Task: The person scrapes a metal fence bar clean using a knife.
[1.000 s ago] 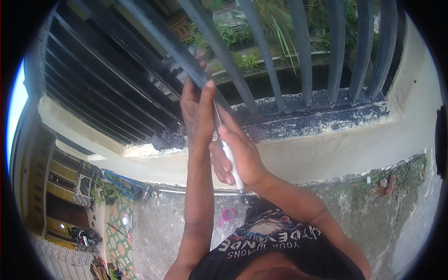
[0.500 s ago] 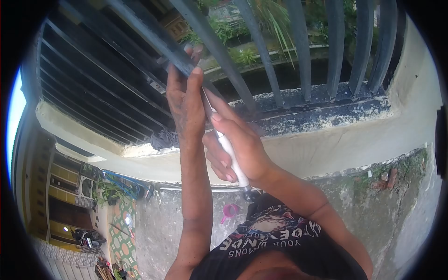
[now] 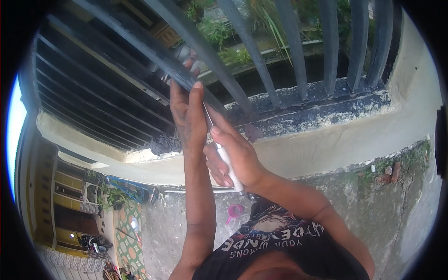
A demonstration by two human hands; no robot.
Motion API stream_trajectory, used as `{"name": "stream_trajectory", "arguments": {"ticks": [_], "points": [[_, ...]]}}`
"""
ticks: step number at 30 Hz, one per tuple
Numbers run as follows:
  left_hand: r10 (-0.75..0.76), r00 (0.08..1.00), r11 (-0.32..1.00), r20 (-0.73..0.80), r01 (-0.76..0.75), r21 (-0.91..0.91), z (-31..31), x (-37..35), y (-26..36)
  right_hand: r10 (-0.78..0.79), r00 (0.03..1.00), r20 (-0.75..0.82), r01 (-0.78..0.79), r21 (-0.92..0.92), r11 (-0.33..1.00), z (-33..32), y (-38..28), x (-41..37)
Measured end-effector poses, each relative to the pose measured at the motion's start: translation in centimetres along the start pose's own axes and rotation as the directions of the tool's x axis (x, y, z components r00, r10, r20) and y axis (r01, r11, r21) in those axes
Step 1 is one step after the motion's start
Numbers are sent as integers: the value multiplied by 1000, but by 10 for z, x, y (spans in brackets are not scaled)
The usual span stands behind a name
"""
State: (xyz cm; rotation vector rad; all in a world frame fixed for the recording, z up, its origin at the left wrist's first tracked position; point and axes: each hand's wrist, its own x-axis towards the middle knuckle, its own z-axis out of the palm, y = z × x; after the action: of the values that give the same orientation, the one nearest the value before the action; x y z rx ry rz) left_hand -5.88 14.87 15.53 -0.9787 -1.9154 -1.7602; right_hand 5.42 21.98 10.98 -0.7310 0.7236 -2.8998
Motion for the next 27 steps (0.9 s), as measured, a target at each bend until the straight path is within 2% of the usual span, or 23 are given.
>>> {"name": "stream_trajectory", "arguments": {"ticks": [4, 7, 8, 10, 12, 14, 16, 18, 21, 24, 25, 27], "points": [[-41, 999, 996, -22, 39, -79, -1, 1, 6, 23, 1000, 12, -23, 33, 999, 11, -9, -1], [-29, 999, 997, -32, 31, 69, 0, -5, -6, 12, 1000, -13, -12, 6, 1000, -1, 6, -2], [-26, 999, 997, -29, 28, 68, 1, -5, -10, 8, 999, -43, -7, 18, 1000, -5, 8, -4], [-57, 998, 998, -25, 57, 13, 4, -6, -7, 24, 999, -41, -22, 59, 998, -1, -3, -5], [-14, 999, 1000, -38, 14, -18, 3, -4, -3, 29, 999, 15, -30, 80, 996, 6, -13, -4], [-30, 999, 1000, -20, 30, 6, 1, -3, 2, 26, 999, 37, -28, 42, 999, -1, -5, -4], [-32, 999, 999, -38, 31, -10, 4, -6, -8, 16, 1000, -19, -17, -23, 1000, -7, 5, -3], [-84, 995, 996, -48, 83, -10, 7, -9, -11, 25, 999, -35, -26, -8, 1000, -9, 0, -4], [-62, 997, 998, -50, 61, -24, 5, -3, 3, 16, 999, 46, -18, 40, 999, 4, -13, -2], [-14, 999, 999, -51, 13, -31, 1, -6, -7, 14, 1000, 25, -16, 53, 998, -2, 5, -2], [-54, 997, 999, -53, 53, -14, -1, -10, -17, 19, 1000, -12, -18, 25, 1000, -3, 9, -4], [-107, 993, 994, -46, 106, -13, 0, -15, -21, 21, 1000, 11, -21, 48, 999, -7, 3, -7]]}}
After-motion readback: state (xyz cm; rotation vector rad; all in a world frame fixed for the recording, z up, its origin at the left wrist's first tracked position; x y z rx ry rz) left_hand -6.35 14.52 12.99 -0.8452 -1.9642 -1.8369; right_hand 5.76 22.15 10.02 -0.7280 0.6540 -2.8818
